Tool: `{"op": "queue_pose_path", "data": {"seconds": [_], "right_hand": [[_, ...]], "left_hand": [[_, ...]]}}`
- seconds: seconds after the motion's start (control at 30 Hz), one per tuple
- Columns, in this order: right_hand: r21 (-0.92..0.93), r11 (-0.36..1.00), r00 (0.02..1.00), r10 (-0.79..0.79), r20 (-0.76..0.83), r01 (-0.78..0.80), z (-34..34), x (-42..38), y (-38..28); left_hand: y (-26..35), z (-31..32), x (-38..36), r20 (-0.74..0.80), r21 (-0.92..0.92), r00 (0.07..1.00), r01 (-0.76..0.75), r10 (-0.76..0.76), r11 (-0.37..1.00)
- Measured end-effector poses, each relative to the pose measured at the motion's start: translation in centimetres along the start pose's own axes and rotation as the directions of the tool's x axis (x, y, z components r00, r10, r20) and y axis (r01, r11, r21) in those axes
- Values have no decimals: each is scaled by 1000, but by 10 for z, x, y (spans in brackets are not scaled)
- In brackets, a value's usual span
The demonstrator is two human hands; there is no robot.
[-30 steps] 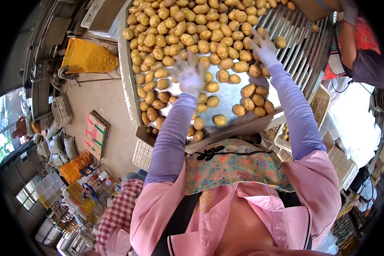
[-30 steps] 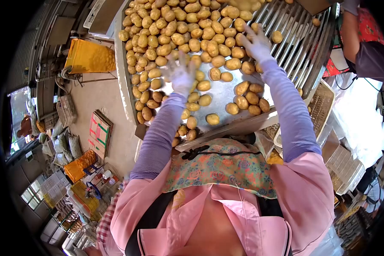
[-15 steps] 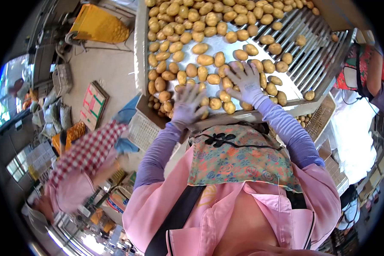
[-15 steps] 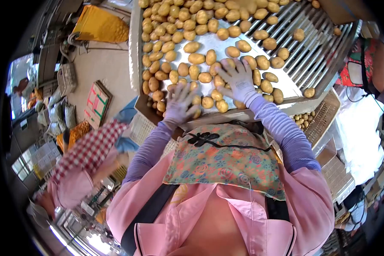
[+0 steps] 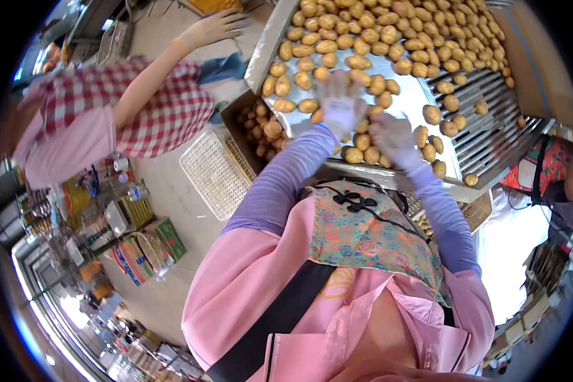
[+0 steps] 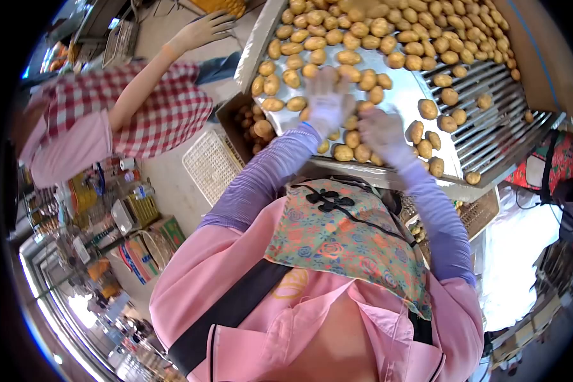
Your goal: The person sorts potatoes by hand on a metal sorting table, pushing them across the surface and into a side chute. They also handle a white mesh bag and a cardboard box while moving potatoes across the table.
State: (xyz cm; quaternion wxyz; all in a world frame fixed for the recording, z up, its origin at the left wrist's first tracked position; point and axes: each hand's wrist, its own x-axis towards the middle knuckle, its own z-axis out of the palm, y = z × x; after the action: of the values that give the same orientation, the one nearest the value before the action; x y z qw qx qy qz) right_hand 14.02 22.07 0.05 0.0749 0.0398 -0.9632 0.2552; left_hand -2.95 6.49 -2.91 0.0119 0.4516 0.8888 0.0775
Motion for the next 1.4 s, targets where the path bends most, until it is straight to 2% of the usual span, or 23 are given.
{"op": "queue_pose_path", "data": {"seconds": [0.03, 0.07, 0.1, 0.13, 0.17, 0.27, 0.4, 0.43, 0.5, 0.57, 0.63, 0.67, 0.7, 0.77, 0.83, 0.9, 0.97, 1.03, 1.1, 1.17, 1.23, 1.3, 1.4], "right_hand": [[-7, 991, 984, 135, -115, -136, -33, -12, -1], [-362, 913, 981, 159, -110, -188, -50, -27, 13], [-396, 876, 960, 271, -72, -277, -60, -47, 32], [-457, 849, 963, 257, -84, -267, -55, -71, 53], [-543, 804, 945, 322, 51, -244, -57, -86, 52], [-459, 855, 870, 400, 288, -241, -49, -71, 15], [-180, 963, 976, 213, 49, -201, 2, -24, -15], [-152, 976, 987, 160, 31, -154, 9, -2, -28], [-155, 981, 970, 149, 189, -121, 18, 40, -54], [-206, 979, 971, 39, 237, 11, 55, 64, -71], [-181, 980, 967, -38, 253, 86, 78, 79, -92], [-167, 958, 939, -176, 295, 232, 64, 83, -108], [-172, 953, 934, -189, 304, 249, 62, 81, -108], [239, 886, 858, -451, 245, 398, 53, 67, -93], [226, 819, 830, -553, 65, 528, 60, 25, -41], [348, 895, 945, -319, 66, 278, 11, -3, -34], [81, 971, 972, -229, 50, 224, -28, -32, -10], [-359, 930, 991, 109, 81, -73, -41, -68, 1], [-251, 945, 945, 261, 196, -209, -23, -92, 34], [-120, 990, 993, 87, 82, -77, -9, -80, 36], [-327, 939, 948, 198, 249, -110, -8, -41, -1], [-293, 956, 977, 68, 204, -6, -2, -3, -33], [-178, 982, 985, -24, 172, 55, 45, 30, -39]], "left_hand": [[11, -7, -18, -10, -93, 995, -103, 103, 990], [8, -7, -34, -71, -140, 970, -239, 231, 961], [3, -7, -47, -136, -180, 925, -375, 355, 909], [-8, -22, -58, -192, -254, 903, -424, 385, 869], [-25, -31, -70, -193, -254, 903, -423, 383, 870], [-84, -54, -103, -79, -266, 923, -383, 376, 885], [-161, -73, -131, -65, -196, 921, -390, 385, 900], [-169, -89, -127, -92, -72, 910, -411, 404, 909], [-167, -99, -117, -114, 50, 898, -422, 425, 905], [-160, -91, -88, -31, -175, 968, -251, 249, 952], [-144, -82, -38, -161, -177, 946, -308, 281, 935], [-127, -61, -23, -166, -105, 962, -236, 217, 966], [-105, -35, -11, -179, -37, 972, -159, 150, 987], [-46, -10, -10, -159, -88, 987, -21, 7, 996], [0, -9, -23, -27, 42, 1000, -2, 3, 999], [7, -4, -49, 21, -195, 983, -177, 185, 965], [-22, -10, -75, -72, -318, 931, -363, 359, 876], [-55, -8, -101, -133, -259, 922, -385, 363, 886], [-92, -31, -124, -210, -194, 915, -386, 346, 902], [-122, -59, -140, -123, -150, 932, -358, 341, 922], [-136, -74, -156, -48, -144, 949, -315, 311, 938], [-150, -79, -172, 21, -126, 967, -251, 256, 960], [-156, -68, -210, 15, -163, 1000, -3, 5, 987]]}}
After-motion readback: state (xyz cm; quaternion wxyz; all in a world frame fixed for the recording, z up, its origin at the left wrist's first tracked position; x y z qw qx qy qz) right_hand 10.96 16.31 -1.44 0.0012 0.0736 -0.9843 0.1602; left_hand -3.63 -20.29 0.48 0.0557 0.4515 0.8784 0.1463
